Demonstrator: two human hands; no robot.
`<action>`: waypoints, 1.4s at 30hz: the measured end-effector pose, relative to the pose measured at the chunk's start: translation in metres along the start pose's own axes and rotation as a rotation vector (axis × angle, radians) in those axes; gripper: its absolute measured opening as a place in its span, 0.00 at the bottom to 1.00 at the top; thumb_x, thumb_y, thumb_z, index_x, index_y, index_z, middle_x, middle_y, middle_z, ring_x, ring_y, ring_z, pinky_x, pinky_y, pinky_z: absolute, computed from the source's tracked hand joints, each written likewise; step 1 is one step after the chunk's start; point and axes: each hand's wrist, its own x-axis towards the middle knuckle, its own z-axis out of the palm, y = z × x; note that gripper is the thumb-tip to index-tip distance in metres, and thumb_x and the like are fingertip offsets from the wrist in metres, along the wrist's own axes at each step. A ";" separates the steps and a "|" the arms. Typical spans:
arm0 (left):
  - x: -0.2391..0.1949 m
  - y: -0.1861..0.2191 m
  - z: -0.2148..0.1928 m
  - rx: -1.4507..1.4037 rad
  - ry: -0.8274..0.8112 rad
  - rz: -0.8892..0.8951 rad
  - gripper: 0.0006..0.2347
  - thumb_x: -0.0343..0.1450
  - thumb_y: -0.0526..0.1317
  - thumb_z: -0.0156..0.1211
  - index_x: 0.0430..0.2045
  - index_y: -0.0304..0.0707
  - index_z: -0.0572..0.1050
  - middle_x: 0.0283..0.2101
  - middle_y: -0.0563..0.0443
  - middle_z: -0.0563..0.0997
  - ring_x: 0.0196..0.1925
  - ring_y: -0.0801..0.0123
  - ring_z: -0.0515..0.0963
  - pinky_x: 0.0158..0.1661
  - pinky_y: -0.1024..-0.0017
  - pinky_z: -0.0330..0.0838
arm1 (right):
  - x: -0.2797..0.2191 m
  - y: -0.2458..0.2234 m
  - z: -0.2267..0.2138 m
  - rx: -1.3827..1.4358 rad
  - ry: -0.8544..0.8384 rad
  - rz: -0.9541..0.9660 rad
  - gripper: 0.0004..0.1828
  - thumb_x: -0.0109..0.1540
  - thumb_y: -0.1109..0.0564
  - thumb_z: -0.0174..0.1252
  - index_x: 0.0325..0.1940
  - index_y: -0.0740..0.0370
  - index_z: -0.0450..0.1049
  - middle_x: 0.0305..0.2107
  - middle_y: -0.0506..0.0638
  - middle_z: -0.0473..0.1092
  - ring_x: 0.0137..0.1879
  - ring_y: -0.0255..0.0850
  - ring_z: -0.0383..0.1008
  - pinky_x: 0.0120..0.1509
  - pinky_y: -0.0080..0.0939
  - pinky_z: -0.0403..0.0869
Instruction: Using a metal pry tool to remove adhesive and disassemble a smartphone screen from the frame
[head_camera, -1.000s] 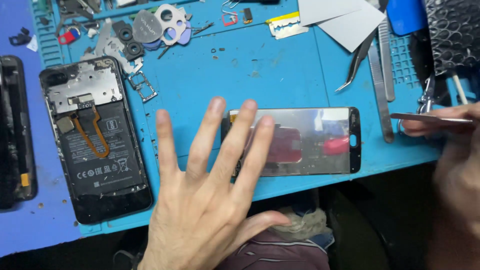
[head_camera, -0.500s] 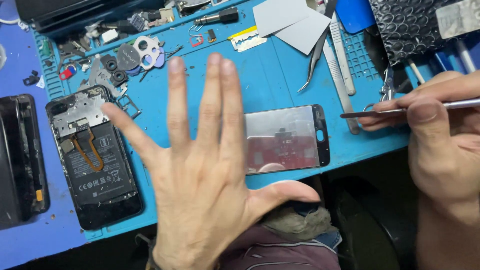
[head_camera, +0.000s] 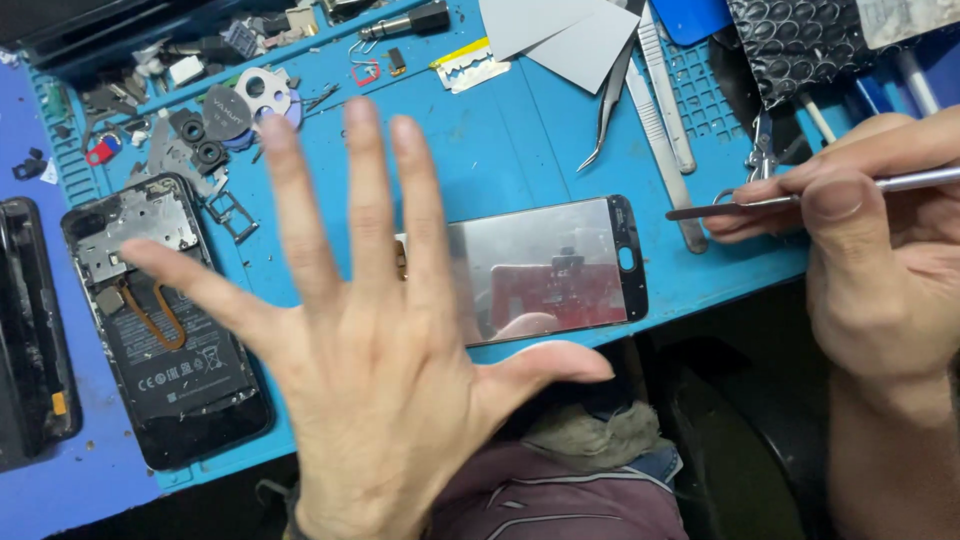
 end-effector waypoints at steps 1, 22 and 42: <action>0.001 -0.002 -0.004 0.029 0.049 -0.016 0.54 0.69 0.76 0.13 0.75 0.21 0.62 0.76 0.30 0.57 0.76 0.27 0.48 0.54 0.07 0.28 | 0.000 0.002 0.000 0.013 0.000 -0.014 0.18 0.80 0.54 0.43 0.53 0.77 0.61 0.42 0.69 0.67 0.41 0.56 0.82 0.48 0.43 0.85; -0.033 -0.030 0.014 -0.110 0.129 0.303 0.23 0.82 0.52 0.67 0.61 0.27 0.77 0.61 0.41 0.80 0.58 0.40 0.74 0.67 0.26 0.51 | -0.025 0.024 -0.005 -0.152 -0.091 -0.127 0.26 0.91 0.47 0.37 0.66 0.79 0.59 0.56 0.74 0.71 0.58 0.62 0.83 0.67 0.52 0.86; 0.008 -0.018 -0.022 0.061 0.075 0.204 0.28 0.69 0.56 0.78 0.54 0.43 0.68 0.32 0.55 0.73 0.36 0.53 0.74 0.42 0.54 0.64 | -0.009 0.009 -0.010 -0.010 -0.097 -0.223 0.15 0.85 0.60 0.42 0.59 0.81 0.59 0.46 0.74 0.70 0.48 0.63 0.83 0.56 0.51 0.87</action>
